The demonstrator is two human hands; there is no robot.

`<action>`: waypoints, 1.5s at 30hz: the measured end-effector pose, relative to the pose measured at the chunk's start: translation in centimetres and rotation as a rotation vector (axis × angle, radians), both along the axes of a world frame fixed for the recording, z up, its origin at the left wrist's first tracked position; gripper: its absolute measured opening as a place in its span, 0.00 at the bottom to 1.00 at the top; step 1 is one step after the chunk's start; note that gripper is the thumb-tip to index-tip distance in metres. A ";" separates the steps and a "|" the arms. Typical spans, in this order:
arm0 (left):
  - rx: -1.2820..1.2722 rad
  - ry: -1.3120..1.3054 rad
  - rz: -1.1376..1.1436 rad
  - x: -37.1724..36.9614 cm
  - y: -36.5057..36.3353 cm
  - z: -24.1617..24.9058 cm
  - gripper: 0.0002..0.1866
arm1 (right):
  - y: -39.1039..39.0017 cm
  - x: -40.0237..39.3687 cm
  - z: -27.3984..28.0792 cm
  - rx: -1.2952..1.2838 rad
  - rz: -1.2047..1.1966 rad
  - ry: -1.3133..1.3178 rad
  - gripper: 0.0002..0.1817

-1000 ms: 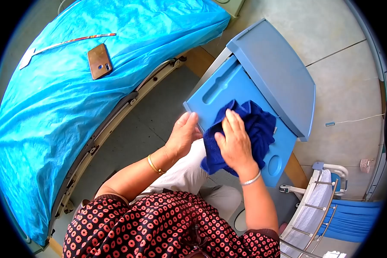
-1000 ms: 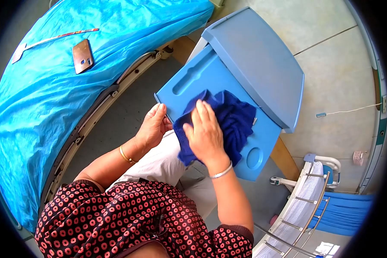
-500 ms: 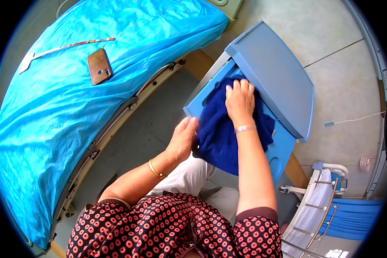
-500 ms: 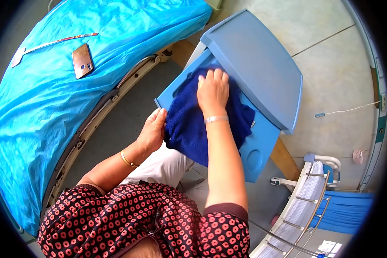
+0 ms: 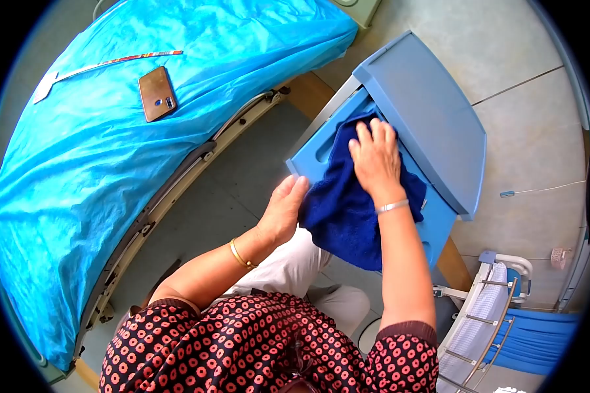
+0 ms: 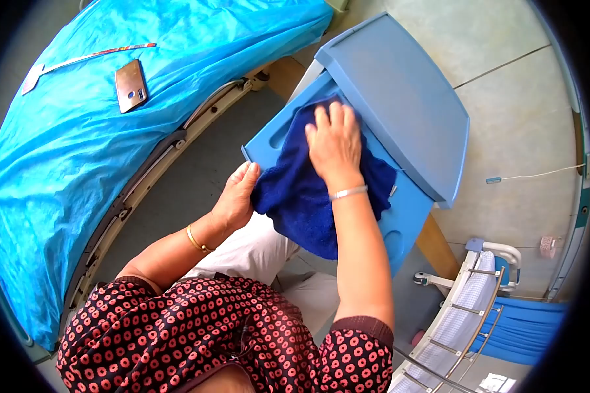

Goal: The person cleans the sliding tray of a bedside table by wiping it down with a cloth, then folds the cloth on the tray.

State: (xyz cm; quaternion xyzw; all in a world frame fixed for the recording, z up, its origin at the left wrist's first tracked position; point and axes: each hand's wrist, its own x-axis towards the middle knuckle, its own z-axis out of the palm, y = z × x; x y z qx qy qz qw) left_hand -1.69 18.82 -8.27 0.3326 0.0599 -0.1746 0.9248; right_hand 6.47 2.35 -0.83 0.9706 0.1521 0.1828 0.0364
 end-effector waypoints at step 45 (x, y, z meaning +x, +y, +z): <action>0.008 0.050 -0.010 0.3 -0.2 -0.1 0.17 | 3.1 -1.7 1.3 -0.284 0.146 -0.081 0.07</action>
